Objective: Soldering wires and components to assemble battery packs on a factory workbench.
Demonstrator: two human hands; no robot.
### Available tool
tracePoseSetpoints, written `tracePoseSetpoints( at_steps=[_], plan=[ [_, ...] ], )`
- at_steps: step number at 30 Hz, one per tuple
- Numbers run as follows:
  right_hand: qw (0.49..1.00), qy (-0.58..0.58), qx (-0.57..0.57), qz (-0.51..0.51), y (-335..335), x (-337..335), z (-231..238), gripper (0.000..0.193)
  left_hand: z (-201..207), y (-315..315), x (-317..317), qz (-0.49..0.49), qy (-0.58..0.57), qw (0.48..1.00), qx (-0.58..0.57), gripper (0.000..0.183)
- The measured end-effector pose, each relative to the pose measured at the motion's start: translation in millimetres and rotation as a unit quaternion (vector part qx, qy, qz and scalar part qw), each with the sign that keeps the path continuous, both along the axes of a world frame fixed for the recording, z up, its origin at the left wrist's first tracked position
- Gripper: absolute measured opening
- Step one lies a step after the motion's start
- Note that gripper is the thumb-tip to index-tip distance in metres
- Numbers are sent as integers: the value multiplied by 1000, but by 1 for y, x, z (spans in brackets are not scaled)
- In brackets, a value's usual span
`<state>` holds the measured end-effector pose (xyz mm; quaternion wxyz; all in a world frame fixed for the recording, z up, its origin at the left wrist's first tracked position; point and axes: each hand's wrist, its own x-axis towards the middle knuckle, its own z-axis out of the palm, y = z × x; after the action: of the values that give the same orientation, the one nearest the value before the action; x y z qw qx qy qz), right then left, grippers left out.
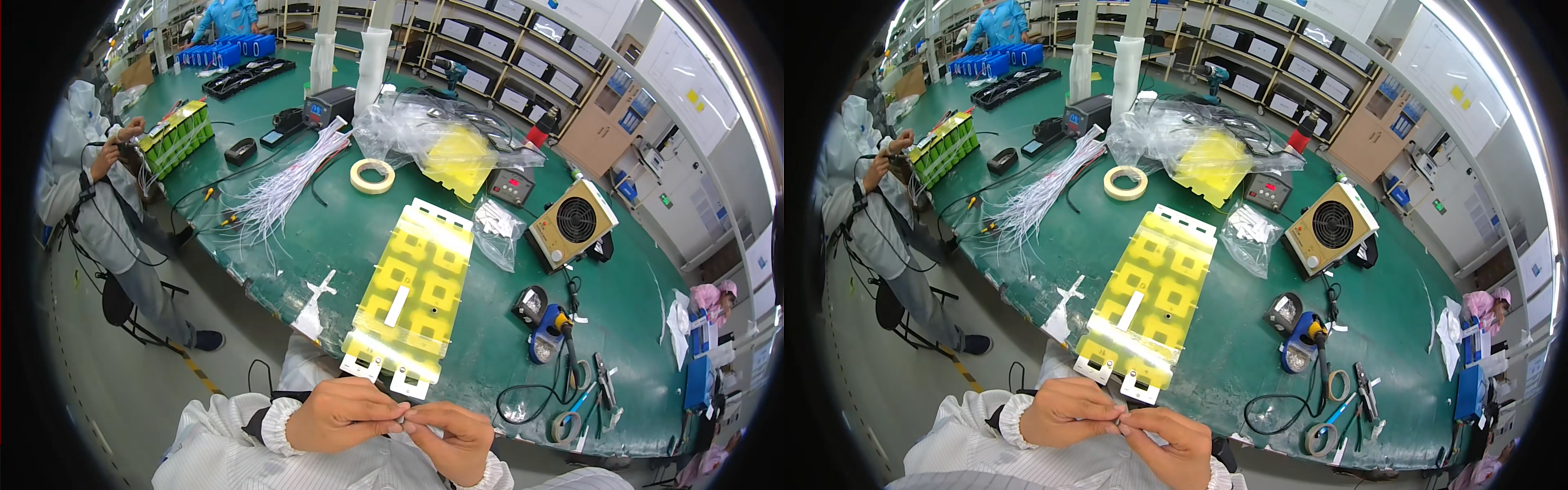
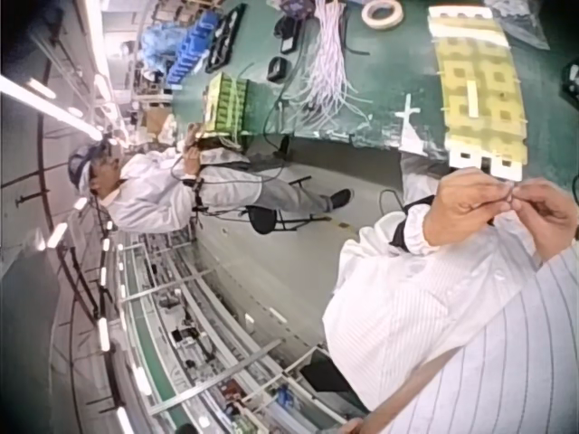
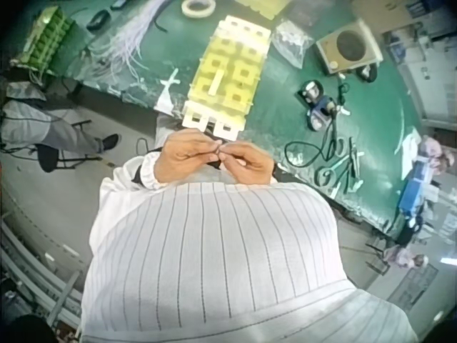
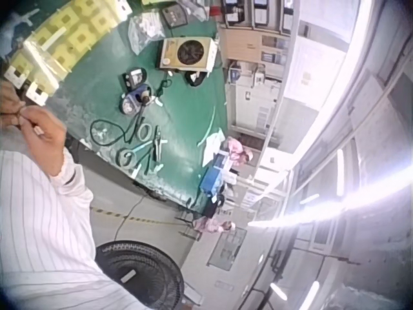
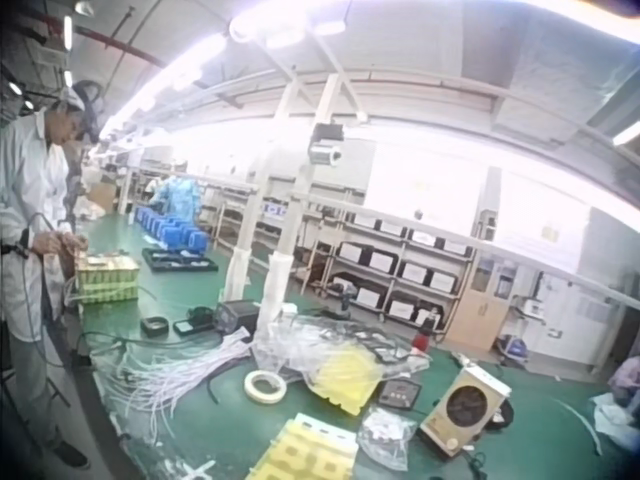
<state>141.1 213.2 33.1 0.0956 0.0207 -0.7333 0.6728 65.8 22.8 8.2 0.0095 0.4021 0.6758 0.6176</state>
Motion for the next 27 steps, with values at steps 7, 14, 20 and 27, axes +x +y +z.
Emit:
tracePoseSetpoints(
  at_steps=[7,14,20,27],
  plan=[
    [999,0,11,32,6,-4,0,15,-2,0,-2,7,18,1000,-16,32],
    [997,-25,-49,49,9,-5,-13,20,-1,1,-1,-15,-79,997,19,31],
    [997,-21,-40,59,13,-4,-8,16,0,2,0,-24,-91,995,29,32],
    [999,-13,4,45,11,-5,-11,18,-2,1,1,-24,-85,996,16,34]
  ],
)
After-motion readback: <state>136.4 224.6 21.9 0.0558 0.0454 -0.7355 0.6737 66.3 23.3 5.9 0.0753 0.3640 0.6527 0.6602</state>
